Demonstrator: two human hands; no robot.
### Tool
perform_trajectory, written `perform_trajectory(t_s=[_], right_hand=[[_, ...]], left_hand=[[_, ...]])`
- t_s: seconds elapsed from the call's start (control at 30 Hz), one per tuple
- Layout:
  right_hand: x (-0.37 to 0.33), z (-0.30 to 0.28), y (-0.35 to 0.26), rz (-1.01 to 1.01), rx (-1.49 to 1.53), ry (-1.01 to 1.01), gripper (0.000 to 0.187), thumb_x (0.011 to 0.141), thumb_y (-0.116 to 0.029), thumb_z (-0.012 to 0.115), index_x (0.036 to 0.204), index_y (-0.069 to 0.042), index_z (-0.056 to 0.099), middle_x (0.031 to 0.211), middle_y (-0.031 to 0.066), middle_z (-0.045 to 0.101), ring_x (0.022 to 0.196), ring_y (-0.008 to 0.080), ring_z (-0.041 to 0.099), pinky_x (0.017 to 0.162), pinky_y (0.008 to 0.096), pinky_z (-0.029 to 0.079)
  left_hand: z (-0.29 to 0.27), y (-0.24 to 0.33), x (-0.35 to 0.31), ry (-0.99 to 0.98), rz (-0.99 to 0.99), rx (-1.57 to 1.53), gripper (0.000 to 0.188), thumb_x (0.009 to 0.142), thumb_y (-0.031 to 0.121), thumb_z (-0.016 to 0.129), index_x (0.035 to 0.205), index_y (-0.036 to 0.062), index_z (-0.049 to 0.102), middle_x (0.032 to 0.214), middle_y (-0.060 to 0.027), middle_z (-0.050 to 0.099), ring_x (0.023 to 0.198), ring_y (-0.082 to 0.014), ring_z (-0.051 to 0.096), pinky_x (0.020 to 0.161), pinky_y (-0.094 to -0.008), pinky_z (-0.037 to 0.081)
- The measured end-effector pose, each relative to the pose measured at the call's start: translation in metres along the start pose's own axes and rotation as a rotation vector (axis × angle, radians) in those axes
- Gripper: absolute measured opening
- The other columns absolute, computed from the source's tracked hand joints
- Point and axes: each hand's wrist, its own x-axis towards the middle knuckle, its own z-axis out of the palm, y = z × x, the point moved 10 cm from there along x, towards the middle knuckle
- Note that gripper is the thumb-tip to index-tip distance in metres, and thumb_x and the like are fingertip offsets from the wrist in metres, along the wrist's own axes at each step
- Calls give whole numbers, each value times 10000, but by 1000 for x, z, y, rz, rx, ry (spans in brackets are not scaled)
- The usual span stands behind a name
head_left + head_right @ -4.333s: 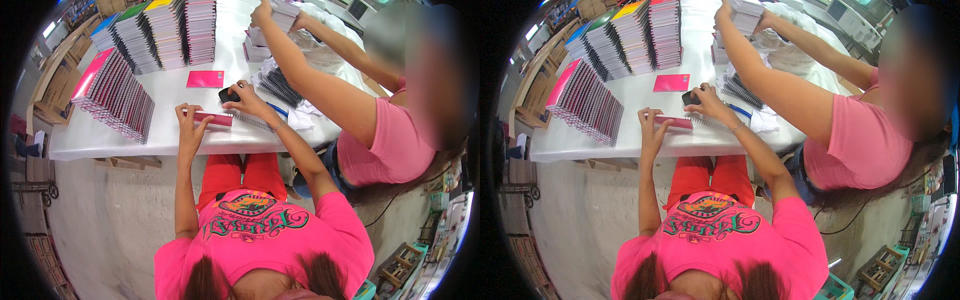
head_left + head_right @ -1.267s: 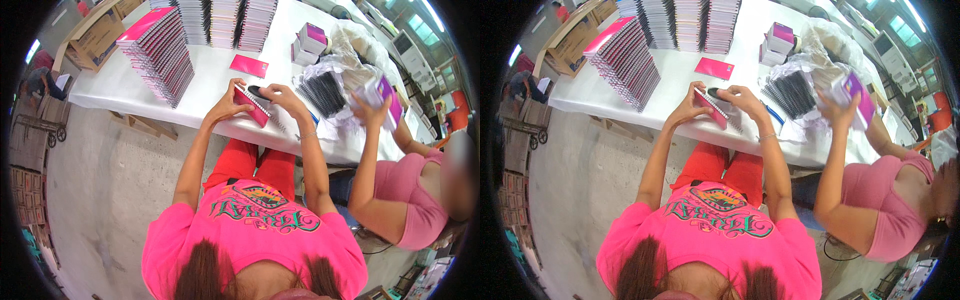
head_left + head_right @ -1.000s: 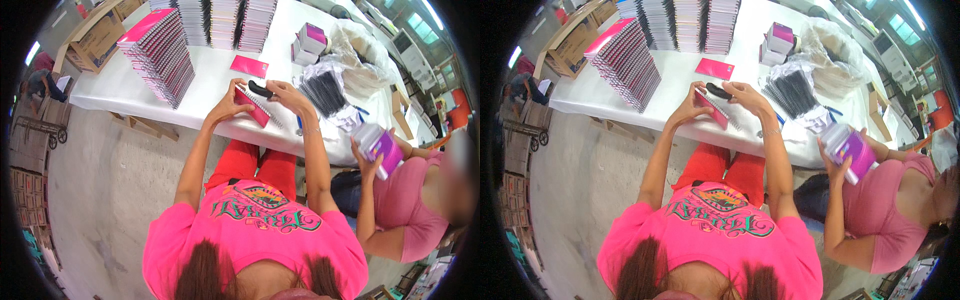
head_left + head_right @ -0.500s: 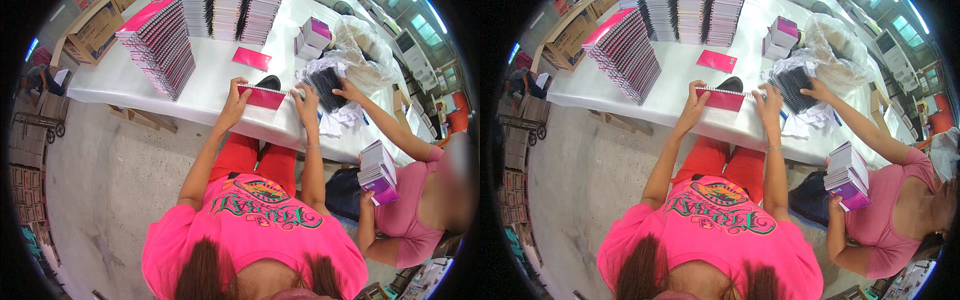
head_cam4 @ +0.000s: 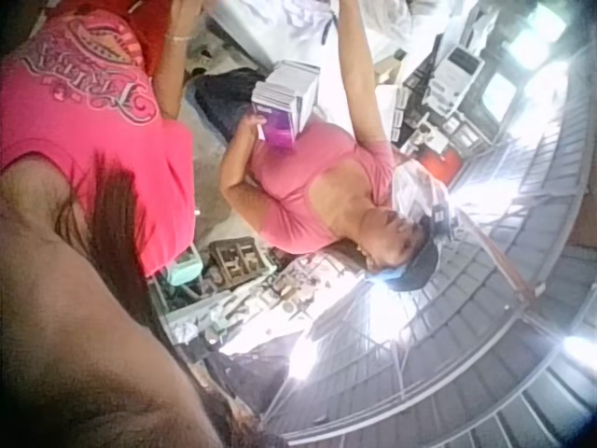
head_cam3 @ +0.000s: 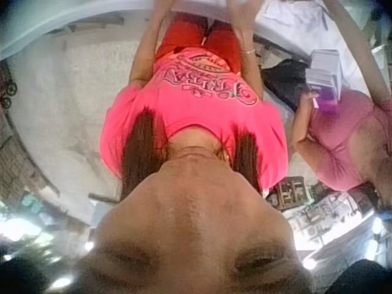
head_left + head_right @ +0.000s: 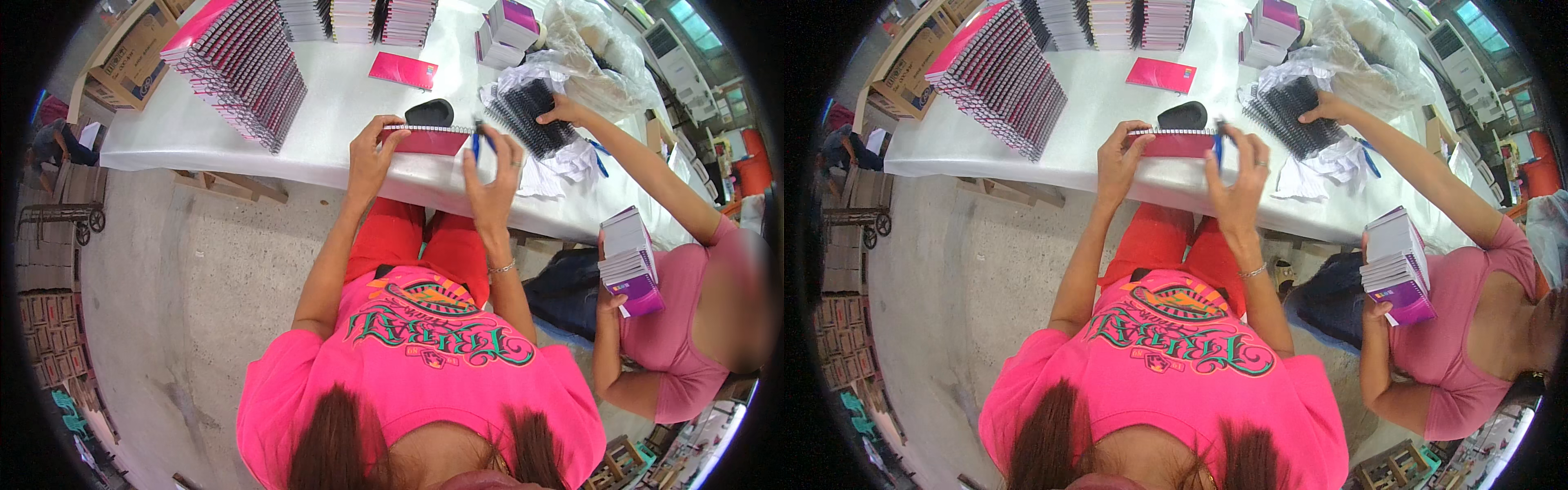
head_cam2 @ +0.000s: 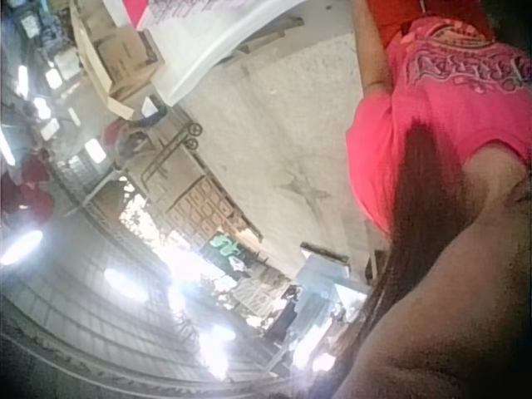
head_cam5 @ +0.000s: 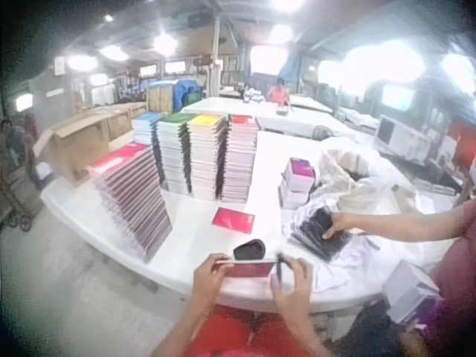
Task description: The person inserts spiral wire bindings into pink notebooks using a handheld crimper. She repeatedly picks up notebooks, aligns the binding, crimps it, and stacks the finished units on the table.
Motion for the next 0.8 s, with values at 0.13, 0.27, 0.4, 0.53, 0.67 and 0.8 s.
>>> perform_trajectory(t_s=[0.13, 0.27, 0.4, 0.53, 0.67, 0.8], right_hand=[[-11, 26, -31, -34, 76, -113, 488, 822, -168, 764, 1285, -105, 625, 1202, 162, 565, 1091, 318, 572, 944, 431, 433], [-24, 44, -41, -61, 66, -163, 499, 800, -190, 774, 1276, -132, 638, 1198, 148, 574, 1071, 302, 579, 909, 416, 448], [-30, 53, -47, -73, 34, -217, 503, 792, -208, 780, 1271, -143, 643, 1191, 145, 578, 1048, 303, 584, 907, 422, 446], [-31, 56, -49, -85, 25, -215, 500, 789, -213, 782, 1263, -129, 646, 1183, 150, 586, 1046, 308, 589, 908, 429, 446], [-32, 57, -48, -87, 22, -225, 483, 791, -207, 780, 1249, -114, 657, 1175, 149, 597, 1043, 311, 599, 907, 429, 455], [-33, 58, -47, -84, 48, -227, 448, 797, -195, 773, 1225, -104, 678, 1160, 138, 610, 1026, 310, 612, 888, 422, 480]], left_hand=[[0, -8, 0, -19, -93, -19, 215, 896, 142, 743, 1035, -10, 685, 886, -101, 722, 764, -126, 650, 702, -278, 515], [1, -14, -4, -18, -110, -144, 194, 900, 104, 725, 1055, -10, 696, 924, -101, 738, 831, -126, 693, 741, -274, 549], [2, -13, -6, -26, -131, -116, 176, 903, 77, 706, 1055, -14, 707, 913, -94, 744, 825, -122, 692, 755, -279, 556], [1, -6, -8, -27, -83, -23, 187, 955, 49, 631, 1112, -22, 705, 931, -73, 746, 832, -100, 679, 699, -252, 579], [-1, -3, -11, -11, -136, -84, 195, 959, 57, 625, 1108, -22, 721, 966, -92, 762, 835, -96, 685, 677, -248, 571], [-1, -5, -15, -22, -189, -86, 214, 964, 76, 622, 1129, -16, 724, 960, -86, 769, 809, -89, 690, 668, -235, 569]])
